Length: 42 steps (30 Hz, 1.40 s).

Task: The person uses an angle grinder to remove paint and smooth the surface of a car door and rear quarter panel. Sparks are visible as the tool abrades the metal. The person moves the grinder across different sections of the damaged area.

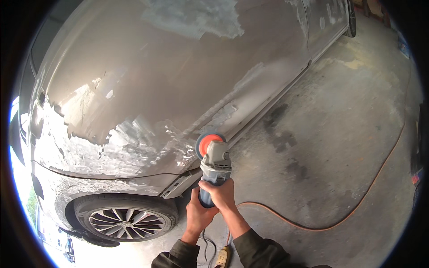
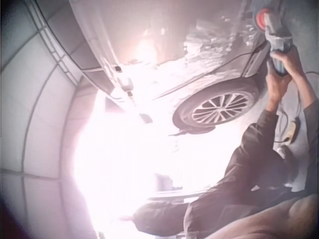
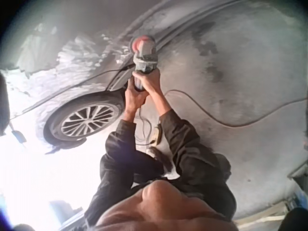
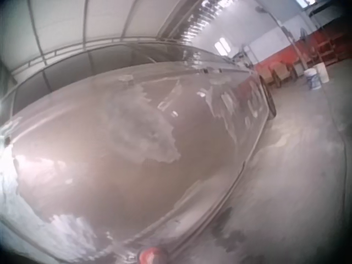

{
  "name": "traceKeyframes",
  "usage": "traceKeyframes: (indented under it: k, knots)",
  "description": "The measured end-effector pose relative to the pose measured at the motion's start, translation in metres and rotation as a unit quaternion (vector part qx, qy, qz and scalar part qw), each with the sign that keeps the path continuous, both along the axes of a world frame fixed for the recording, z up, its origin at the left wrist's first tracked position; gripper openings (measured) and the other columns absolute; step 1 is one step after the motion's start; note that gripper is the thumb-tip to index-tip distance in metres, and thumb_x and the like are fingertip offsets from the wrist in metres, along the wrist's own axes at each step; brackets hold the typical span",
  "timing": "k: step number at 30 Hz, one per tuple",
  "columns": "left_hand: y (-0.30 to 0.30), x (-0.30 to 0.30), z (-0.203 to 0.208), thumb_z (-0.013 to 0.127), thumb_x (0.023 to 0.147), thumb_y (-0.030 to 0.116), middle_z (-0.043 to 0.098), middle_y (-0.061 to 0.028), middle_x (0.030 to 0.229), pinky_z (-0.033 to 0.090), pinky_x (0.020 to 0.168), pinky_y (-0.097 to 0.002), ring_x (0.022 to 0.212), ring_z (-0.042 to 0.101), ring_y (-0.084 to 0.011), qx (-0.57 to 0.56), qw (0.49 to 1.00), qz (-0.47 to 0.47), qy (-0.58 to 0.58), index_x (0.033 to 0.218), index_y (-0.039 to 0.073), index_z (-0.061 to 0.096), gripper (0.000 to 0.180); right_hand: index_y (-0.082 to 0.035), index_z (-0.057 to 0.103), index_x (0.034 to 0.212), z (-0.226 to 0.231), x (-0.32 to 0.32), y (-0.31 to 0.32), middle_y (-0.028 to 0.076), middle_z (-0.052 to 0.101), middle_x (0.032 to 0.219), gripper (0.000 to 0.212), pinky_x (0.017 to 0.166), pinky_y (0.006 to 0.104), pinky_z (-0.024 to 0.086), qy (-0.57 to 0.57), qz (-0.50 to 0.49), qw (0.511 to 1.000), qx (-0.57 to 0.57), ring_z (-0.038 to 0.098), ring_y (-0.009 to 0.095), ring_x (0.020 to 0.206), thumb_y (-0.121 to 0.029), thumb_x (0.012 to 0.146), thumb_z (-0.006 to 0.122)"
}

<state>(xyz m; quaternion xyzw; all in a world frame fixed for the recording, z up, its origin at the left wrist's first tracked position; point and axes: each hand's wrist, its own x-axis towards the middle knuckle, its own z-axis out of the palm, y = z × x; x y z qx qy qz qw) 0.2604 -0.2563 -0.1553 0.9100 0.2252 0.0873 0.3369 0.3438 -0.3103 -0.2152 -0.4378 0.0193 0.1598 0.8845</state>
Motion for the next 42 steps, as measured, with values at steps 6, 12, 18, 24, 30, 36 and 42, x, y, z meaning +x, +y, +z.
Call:
traceKeyframes:
  k: [6,12,18,24,30,36,42]
  knots:
    - [-0.001,-0.011,0.028,0.087,0.065,0.023,0.070,-0.0265,0.105,0.056,0.080,-0.0472,0.095,0.069,-0.0446,0.213,0.977,0.001,-0.020,0.135,0.002,0.049,0.083,0.004,0.070,0.101,0.020,-0.005,0.012,0.010,0.072,0.090,0.025,0.076,0.0348,0.058,0.060,0.090,0.949,0.297,0.071,0.020,0.080,-0.003,0.078,0.076]
    - [0.001,-0.006,0.046,0.085,0.066,0.023,0.069,-0.0240,0.109,0.054,0.081,-0.0480,0.097,0.068,-0.0432,0.292,0.956,0.012,-0.020,0.137,0.003,0.048,0.082,0.005,0.070,0.104,0.036,-0.002,0.023,0.010,0.072,0.091,0.026,0.076,0.0339,0.057,0.061,0.115,0.917,0.376,0.070,0.019,0.080,-0.005,0.080,0.074]
    - [-0.023,0.039,0.061,0.085,0.066,0.025,0.069,-0.0231,0.108,0.054,0.082,-0.0483,0.098,0.068,-0.0426,0.303,0.953,-0.023,0.016,0.141,0.006,0.047,0.086,0.004,0.071,0.103,0.035,0.038,0.007,0.010,0.072,0.093,0.025,0.077,0.0333,0.057,0.087,0.061,0.905,0.411,0.071,0.020,0.082,-0.005,0.080,0.075]
    - [-0.046,0.097,0.071,0.084,0.069,0.027,0.070,-0.0235,0.109,0.054,0.081,-0.0501,0.099,0.068,-0.0438,0.324,0.944,-0.065,0.017,0.138,0.007,0.049,0.079,0.003,0.063,0.105,0.041,0.097,-0.025,0.014,0.068,0.094,0.028,0.080,0.0374,0.058,0.072,0.060,0.908,0.409,0.069,0.025,0.085,-0.013,0.083,0.068]
    - [-0.052,0.079,0.080,0.087,0.067,0.029,0.069,-0.0233,0.108,0.054,0.081,-0.0489,0.097,0.068,-0.0428,0.329,0.943,-0.049,0.002,0.137,0.005,0.050,0.083,0.003,0.065,0.109,0.048,0.078,-0.014,0.012,0.070,0.093,0.030,0.079,0.0359,0.058,0.057,0.018,0.927,0.370,0.070,0.023,0.083,-0.009,0.081,0.069]
    - [-0.055,0.086,0.083,0.085,0.069,0.027,0.069,-0.0226,0.109,0.054,0.082,-0.0489,0.099,0.068,-0.0429,0.345,0.937,-0.056,0.013,0.139,0.005,0.048,0.082,0.005,0.071,0.103,0.053,0.083,-0.023,0.011,0.073,0.094,0.025,0.077,0.0327,0.058,0.082,0.033,0.901,0.424,0.071,0.020,0.082,-0.007,0.082,0.074]
    - [-0.088,0.136,0.089,0.085,0.068,0.029,0.070,-0.0230,0.107,0.054,0.082,-0.0503,0.099,0.068,-0.0428,0.358,0.930,-0.050,0.065,0.137,0.006,0.049,0.081,0.001,0.065,0.103,0.045,0.129,-0.046,0.013,0.069,0.092,0.027,0.082,0.0369,0.057,0.076,0.063,0.892,0.441,0.069,0.024,0.085,-0.021,0.087,0.067]
